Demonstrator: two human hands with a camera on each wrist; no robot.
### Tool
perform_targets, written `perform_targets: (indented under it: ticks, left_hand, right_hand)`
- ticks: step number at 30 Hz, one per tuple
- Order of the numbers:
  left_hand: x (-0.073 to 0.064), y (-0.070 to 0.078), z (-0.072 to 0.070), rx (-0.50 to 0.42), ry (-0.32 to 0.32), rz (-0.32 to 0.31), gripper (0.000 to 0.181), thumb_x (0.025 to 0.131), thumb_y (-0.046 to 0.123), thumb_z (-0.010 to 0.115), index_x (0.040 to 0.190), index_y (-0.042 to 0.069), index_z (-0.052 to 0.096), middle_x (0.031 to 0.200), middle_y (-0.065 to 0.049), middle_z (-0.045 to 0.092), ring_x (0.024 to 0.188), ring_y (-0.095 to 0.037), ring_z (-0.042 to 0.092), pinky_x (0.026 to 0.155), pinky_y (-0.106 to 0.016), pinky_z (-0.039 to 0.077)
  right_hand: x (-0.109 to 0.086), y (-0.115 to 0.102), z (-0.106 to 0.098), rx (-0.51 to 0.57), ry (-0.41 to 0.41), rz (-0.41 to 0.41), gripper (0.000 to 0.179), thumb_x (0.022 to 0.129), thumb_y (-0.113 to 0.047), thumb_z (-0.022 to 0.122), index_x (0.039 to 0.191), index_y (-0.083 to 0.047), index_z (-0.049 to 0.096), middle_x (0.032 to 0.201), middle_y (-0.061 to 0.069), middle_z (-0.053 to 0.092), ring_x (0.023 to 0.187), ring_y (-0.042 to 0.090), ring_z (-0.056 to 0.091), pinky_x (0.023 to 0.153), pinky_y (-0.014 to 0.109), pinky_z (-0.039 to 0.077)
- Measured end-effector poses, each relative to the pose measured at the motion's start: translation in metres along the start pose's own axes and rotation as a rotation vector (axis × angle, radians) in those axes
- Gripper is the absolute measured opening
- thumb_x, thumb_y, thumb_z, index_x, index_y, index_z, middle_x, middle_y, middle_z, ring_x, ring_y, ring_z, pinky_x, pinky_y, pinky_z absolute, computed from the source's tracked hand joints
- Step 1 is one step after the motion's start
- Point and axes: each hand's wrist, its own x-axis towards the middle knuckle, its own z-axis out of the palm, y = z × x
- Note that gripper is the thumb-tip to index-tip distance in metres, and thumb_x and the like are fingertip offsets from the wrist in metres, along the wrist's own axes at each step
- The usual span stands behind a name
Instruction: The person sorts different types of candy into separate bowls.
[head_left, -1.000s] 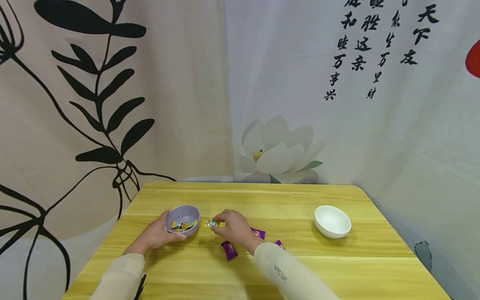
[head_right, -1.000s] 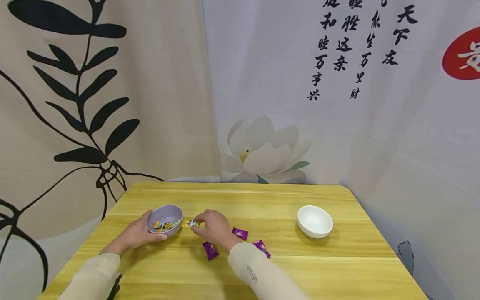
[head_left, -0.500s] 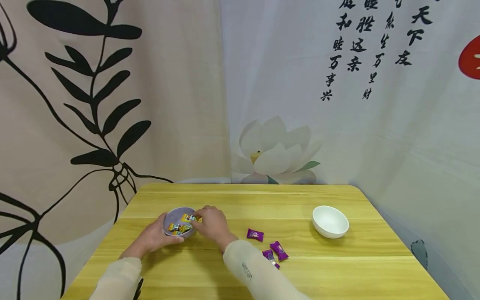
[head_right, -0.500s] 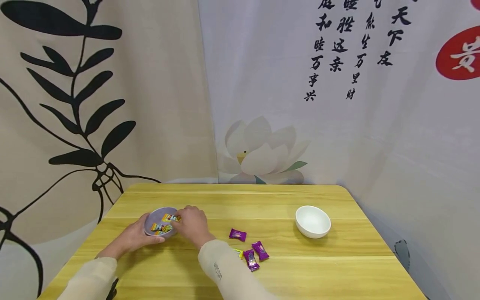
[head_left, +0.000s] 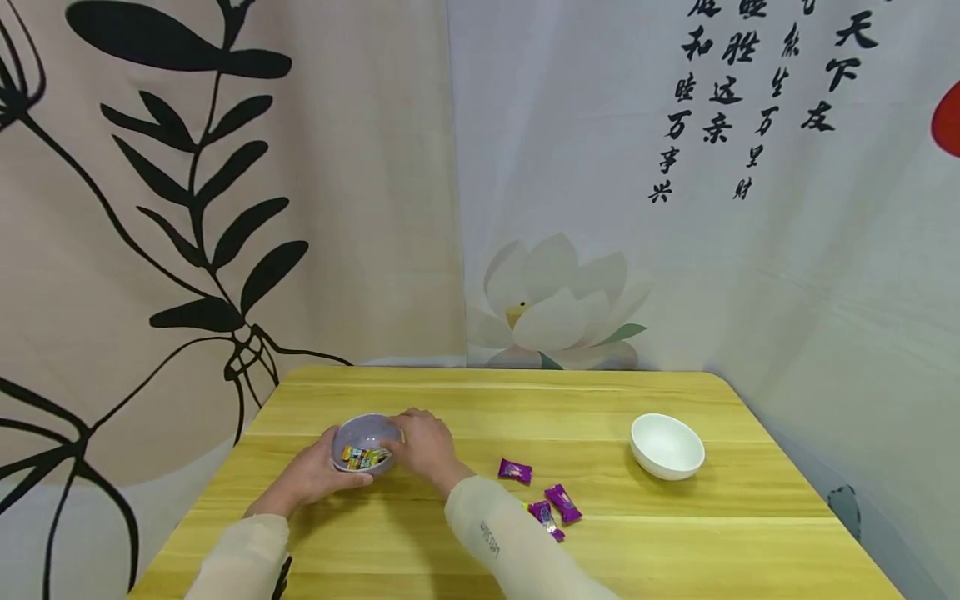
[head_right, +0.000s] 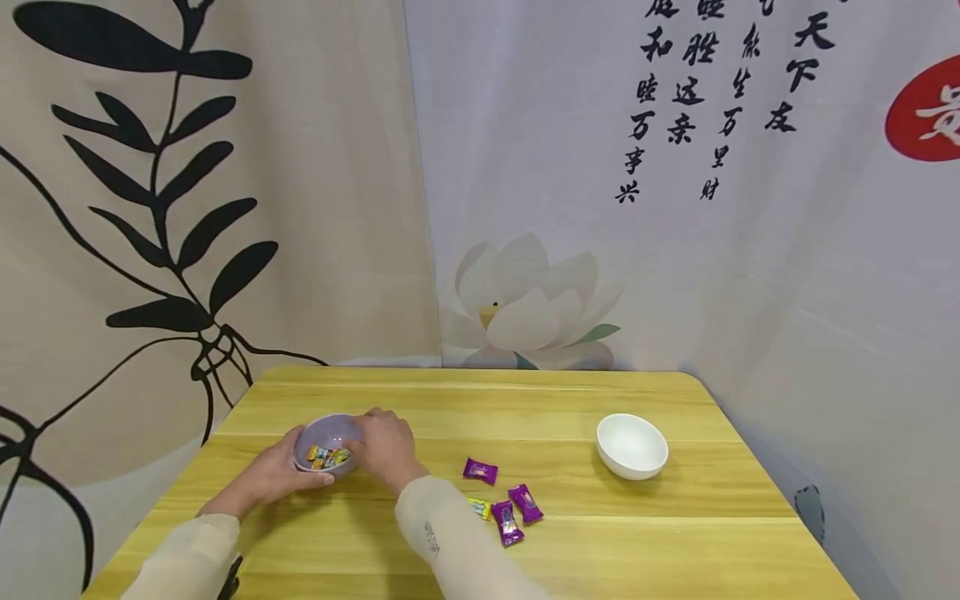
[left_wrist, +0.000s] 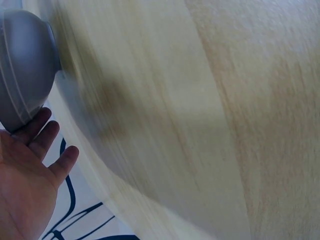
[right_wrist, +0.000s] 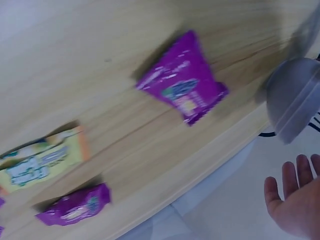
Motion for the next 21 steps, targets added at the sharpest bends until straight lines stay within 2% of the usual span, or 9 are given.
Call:
perform_targets:
  ticks: [4,12,17,21]
  left_hand:
    - [0.001,-0.001,0.001,0.006,0.003,-0.003,0.12,0.072,0.052,0.086,0.149,-0.012,0.019,0.139,-0.035,0.046,0.125,-0.049,0.048,0.1,-0.062,0.04]
    - [0.0,0.001,-0.001,0.034,-0.001,-0.016,0.122,0.071,0.054,0.085,0.15,-0.011,0.019,0.141,-0.036,0.043,0.127,-0.052,0.044,0.101,-0.064,0.038]
    - [-0.001,0.003,-0.001,0.041,0.001,-0.002,0.12,0.071,0.053,0.085,0.149,-0.012,0.02,0.141,-0.038,0.042,0.127,-0.053,0.044,0.101,-0.064,0.038]
    - [0.0,0.003,-0.001,0.043,0.0,0.0,0.12,0.072,0.053,0.085,0.149,-0.012,0.02,0.141,-0.038,0.042,0.127,-0.053,0.044,0.101,-0.064,0.038]
  right_hand:
    - [-0.005,0.014,-0.004,0.05,0.027,0.004,0.035,0.093,-0.035,0.071,0.121,-0.015,0.072,0.121,0.003,0.068,0.11,0.023,0.063,0.092,0.04,0.051]
    - [-0.014,0.049,-0.021,0.149,0.004,0.036,0.035,0.096,-0.032,0.067,0.126,-0.013,0.069,0.128,0.006,0.064,0.118,0.026,0.06,0.098,0.042,0.049]
    - [-0.025,0.072,-0.037,0.194,-0.007,0.048,0.036,0.096,-0.031,0.067,0.126,-0.012,0.069,0.129,0.007,0.064,0.121,0.027,0.058,0.101,0.045,0.047]
    - [-0.038,0.089,-0.048,0.235,0.001,0.04,0.034,0.096,-0.028,0.068,0.124,-0.009,0.069,0.125,0.008,0.066,0.118,0.029,0.06,0.099,0.047,0.047]
